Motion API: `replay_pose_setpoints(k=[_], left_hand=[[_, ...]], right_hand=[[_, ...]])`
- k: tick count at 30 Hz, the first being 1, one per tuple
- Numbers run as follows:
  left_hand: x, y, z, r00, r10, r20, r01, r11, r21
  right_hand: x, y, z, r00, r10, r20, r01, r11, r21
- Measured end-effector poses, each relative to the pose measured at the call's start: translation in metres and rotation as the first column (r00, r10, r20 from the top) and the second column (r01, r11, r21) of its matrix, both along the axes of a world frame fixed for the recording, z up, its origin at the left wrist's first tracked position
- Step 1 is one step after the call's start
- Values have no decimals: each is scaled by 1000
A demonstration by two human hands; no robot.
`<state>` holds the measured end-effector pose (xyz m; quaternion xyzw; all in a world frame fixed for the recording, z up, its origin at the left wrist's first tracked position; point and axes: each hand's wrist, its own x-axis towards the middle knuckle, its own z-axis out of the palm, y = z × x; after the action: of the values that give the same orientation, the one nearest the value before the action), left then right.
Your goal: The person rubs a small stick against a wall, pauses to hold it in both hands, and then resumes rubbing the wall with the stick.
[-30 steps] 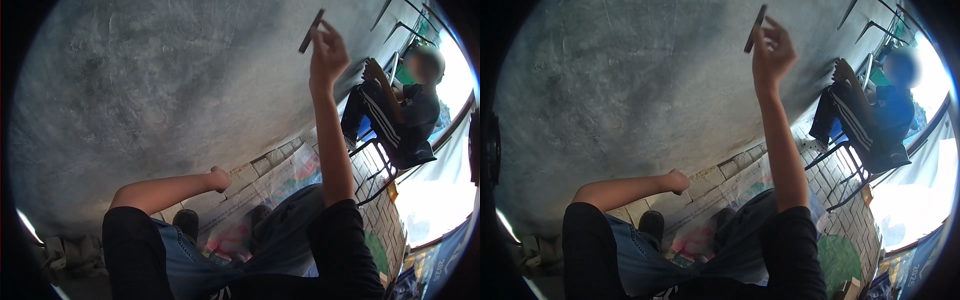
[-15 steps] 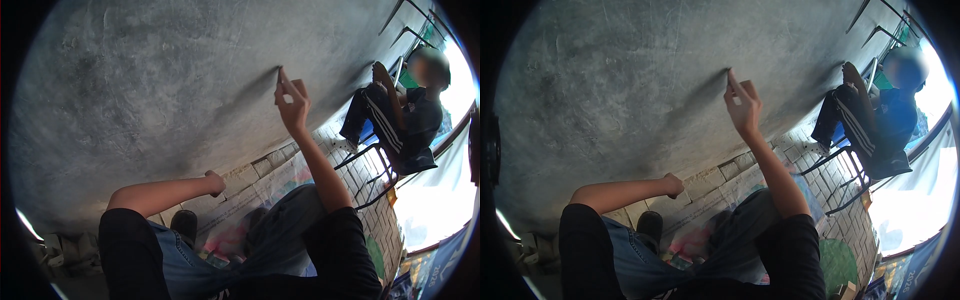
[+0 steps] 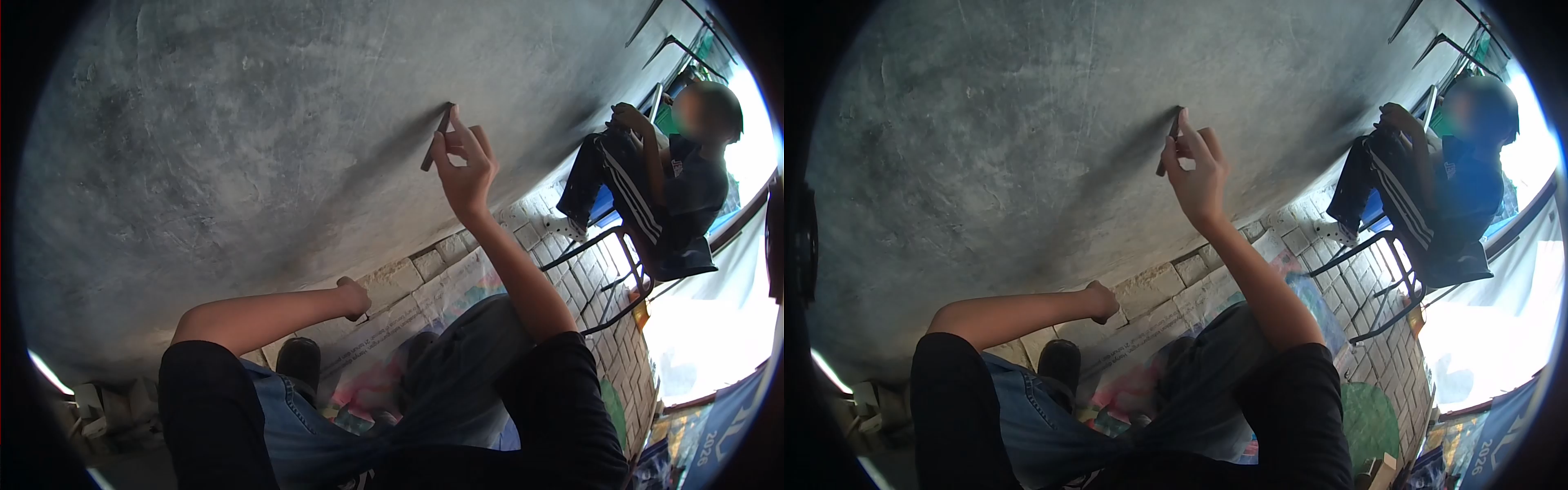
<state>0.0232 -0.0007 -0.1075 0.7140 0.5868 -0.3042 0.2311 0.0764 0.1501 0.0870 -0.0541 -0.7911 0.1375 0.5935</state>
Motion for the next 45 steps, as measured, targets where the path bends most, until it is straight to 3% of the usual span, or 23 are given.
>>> replay_pose_setpoints(k=[5,9,11,15,17,19,21,23,27,33,37,39,42,45], left_hand=[[-1,-4,-4,1000,-3,2,3,1000,0],[-6,-9,3,1000,-10,7,9,998,67],[-8,-9,-2,1000,-12,13,10,996,87],[-6,-8,-4,1000,-6,12,5,997,79],[-9,-8,-2,1000,2,15,-4,997,83],[-5,-9,-5,999,15,36,-18,996,86],[-7,-8,-2,1000,-11,19,9,997,71],[-9,-8,-2,1000,-6,6,6,998,67],[-7,-8,-2,1000,5,5,-5,997,73],[-9,-9,-3,1000,-9,8,8,997,77],[-9,-8,0,1000,0,-4,0,997,73],[-8,-6,-1,999,6,-35,-4,1000,31],[-7,-9,-1,1000,6,-21,-5,999,45],[-10,-12,-2,1000,-10,10,9,995,99]], right_hand=[[-3,-1,10,998,-13,-56,5,990,-141],[-3,-10,3,1000,21,17,-19,992,-122],[-3,-3,16,998,-59,-2,57,980,-191],[-3,-13,1,1000,29,-7,-30,986,-162],[-6,2,4,1000,22,-21,-24,993,-115],[-5,1,12,996,-57,-63,44,980,-193],[-4,-1,4,997,-60,-39,56,995,-87],[-1,-9,6,1000,-14,17,17,981,-194],[-7,2,-2,999,-23,-37,19,995,-95],[-5,-3,10,996,-82,-47,72,980,-187],[-5,-6,0,999,-7,-34,5,998,-55],[-7,-1,14,996,-50,-75,31,972,-232],[-5,-7,-3,999,-32,-18,30,991,-128],[-6,-1,9,997,-57,-50,48,985,-169]])
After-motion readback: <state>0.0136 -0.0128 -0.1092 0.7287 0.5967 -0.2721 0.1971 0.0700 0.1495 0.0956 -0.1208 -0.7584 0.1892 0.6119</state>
